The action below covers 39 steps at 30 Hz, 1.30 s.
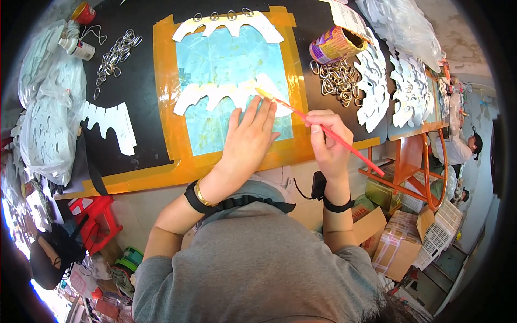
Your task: Applying glue and attaching components for shoe manufacturing using a brush.
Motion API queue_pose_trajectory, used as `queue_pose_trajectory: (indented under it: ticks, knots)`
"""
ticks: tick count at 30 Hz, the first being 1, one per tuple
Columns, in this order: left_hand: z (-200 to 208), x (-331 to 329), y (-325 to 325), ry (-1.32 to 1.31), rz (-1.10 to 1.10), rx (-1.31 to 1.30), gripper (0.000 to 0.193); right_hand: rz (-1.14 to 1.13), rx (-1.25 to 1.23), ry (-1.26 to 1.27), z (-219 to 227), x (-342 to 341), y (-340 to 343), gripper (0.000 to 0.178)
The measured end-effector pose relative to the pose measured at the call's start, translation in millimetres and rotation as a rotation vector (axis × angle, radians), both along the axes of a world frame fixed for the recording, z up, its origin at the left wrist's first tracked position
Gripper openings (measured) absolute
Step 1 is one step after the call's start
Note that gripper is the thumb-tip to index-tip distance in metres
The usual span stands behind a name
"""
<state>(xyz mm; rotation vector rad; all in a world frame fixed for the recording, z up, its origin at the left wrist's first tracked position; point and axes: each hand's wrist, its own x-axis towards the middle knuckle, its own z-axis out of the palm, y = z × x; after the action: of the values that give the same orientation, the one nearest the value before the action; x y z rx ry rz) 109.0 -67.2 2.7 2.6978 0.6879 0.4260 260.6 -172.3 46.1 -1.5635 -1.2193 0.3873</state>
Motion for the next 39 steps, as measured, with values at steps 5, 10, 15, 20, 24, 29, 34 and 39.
queue_pose_trajectory:
  ticks: [5,10,15,20,24,29,34,39]
  knots:
    - [11,-23,5,-0.148,-0.015,-0.088,0.055,-0.088,0.053,0.111,-3,3,-1,0.011]
    - [9,-40,16,-0.076,0.088,-0.088,0.046,-0.071,0.033,0.083,-3,-5,1,0.011]
    - [5,-40,14,-0.051,0.094,-0.007,0.046,-0.013,0.011,-0.016,-3,-10,4,0.01]
    - [7,-40,15,-0.05,0.093,-0.076,0.047,-0.066,0.009,-0.019,-1,-11,5,0.011]
    - [7,-41,14,-0.048,0.085,-0.058,0.048,-0.004,0.023,-0.051,1,-18,8,0.01]
    - [4,-41,12,-0.036,0.093,-0.042,0.049,0.01,-0.002,-0.06,3,-25,13,0.009]
    - [1,-41,12,-0.02,0.095,-0.019,0.051,-0.029,0.01,-0.036,-2,-22,15,0.01]
    - [3,-41,11,-0.011,0.103,-0.027,0.052,0.042,0.011,-0.075,0,-25,18,0.011]
